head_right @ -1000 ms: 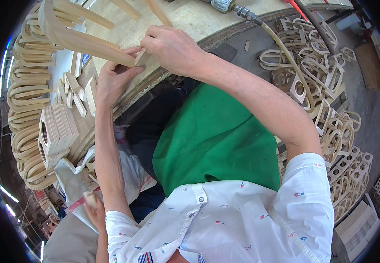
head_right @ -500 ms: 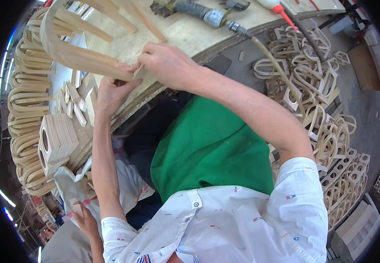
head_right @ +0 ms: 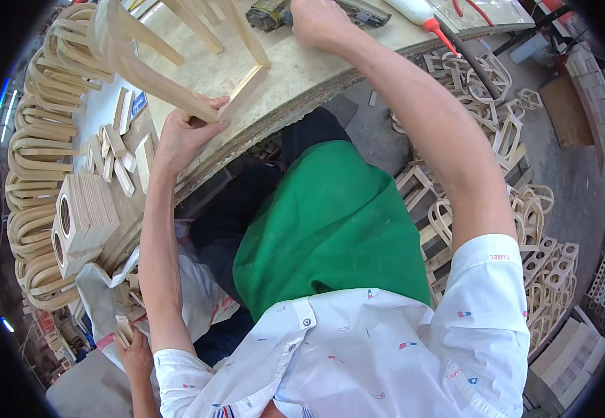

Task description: The person assembles a wooden chair frame by applying glue to small wooden blocks and attaching them to the chair legs using a pneumatic nail gun. They handle multiple wooden components, including curved backrest pieces and rectangular blocks, securing them together on a workbench.

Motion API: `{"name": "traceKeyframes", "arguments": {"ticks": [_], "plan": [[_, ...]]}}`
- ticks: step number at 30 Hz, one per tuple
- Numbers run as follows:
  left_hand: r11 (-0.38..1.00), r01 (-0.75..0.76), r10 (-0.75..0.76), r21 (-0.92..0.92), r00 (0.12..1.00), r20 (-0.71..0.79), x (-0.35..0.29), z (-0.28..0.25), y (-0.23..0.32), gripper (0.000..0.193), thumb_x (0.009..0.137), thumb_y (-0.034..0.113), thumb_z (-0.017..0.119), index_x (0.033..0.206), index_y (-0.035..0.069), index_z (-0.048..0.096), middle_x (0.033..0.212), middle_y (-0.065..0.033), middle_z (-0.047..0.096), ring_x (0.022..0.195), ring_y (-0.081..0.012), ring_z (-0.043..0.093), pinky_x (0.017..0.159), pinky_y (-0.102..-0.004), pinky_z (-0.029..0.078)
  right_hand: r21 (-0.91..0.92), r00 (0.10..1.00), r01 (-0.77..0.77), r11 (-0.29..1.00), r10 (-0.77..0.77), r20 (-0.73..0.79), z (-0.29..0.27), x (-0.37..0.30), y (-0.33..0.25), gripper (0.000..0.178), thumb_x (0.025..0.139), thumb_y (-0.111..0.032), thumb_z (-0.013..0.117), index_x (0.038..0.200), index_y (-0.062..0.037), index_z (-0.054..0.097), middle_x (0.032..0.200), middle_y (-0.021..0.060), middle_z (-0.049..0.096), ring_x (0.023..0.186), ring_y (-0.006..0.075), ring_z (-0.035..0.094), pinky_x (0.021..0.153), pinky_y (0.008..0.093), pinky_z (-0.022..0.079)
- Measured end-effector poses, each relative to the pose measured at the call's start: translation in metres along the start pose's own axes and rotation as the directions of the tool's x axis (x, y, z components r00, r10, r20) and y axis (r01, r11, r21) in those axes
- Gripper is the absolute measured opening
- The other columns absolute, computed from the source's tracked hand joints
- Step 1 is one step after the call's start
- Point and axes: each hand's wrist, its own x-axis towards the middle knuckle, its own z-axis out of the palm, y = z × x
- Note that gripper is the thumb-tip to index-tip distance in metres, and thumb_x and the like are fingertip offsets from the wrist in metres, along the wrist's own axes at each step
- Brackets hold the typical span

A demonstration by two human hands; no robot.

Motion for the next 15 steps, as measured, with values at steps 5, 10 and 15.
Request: {"name": "traceKeyframes", "arguments": {"ticks": [5, 10, 15], "plan": [[0.998, -0.035, 0.036, 0.045, 0.999, -0.002, 0.005, 0.0, -0.002, 0.026, 0.078, 0.003, 0.073, 0.103, 0.001, 0.067, 0.106, -0.0005, 0.067, 0.082, -0.0054, 0.054, 0.078, -0.0233, 0.047, 0.169, 0.961, -0.212, 0.963, 0.174, 0.214, -0.041, -0.004, 0.006, 0.024, 0.088, -0.025, 0.06, 0.089, -0.0017, 0.065, 0.057, 0.008, 0.059, 0.047, 0.0201, 0.059, 0.043, 0.0341, 0.047], [0.995, -0.06, 0.06, 0.078, 0.998, 0.002, 0.0, -0.002, -0.005, 0.024, 0.079, 0.005, 0.073, 0.101, 0.001, 0.066, 0.111, -0.0013, 0.067, 0.079, -0.0048, 0.054, 0.076, -0.0229, 0.047, 0.556, 0.964, -0.26, 0.789, 0.179, 0.196, -0.145, -0.089, -0.03, 0.032, 0.088, -0.03, 0.062, 0.096, 0.0008, 0.063, 0.065, 0.0085, 0.061, 0.054, 0.0146, 0.059, 0.052, 0.0283, 0.049], [0.996, -0.052, 0.05, 0.075, 0.998, 0.028, 0.002, -0.001, -0.001, 0.02, 0.08, 0.004, 0.072, 0.096, 0.0, 0.063, 0.114, -0.002, 0.067, 0.084, -0.0053, 0.056, 0.078, -0.0234, 0.047, 0.91, 0.912, -0.377, 0.173, 0.239, 0.332, -0.094, -0.159, -0.047, 0.033, 0.092, -0.03, 0.058, 0.099, 0.0017, 0.06, 0.054, 0.0043, 0.054, 0.043, 0.0104, 0.051, 0.042, 0.0257, 0.044]]}}
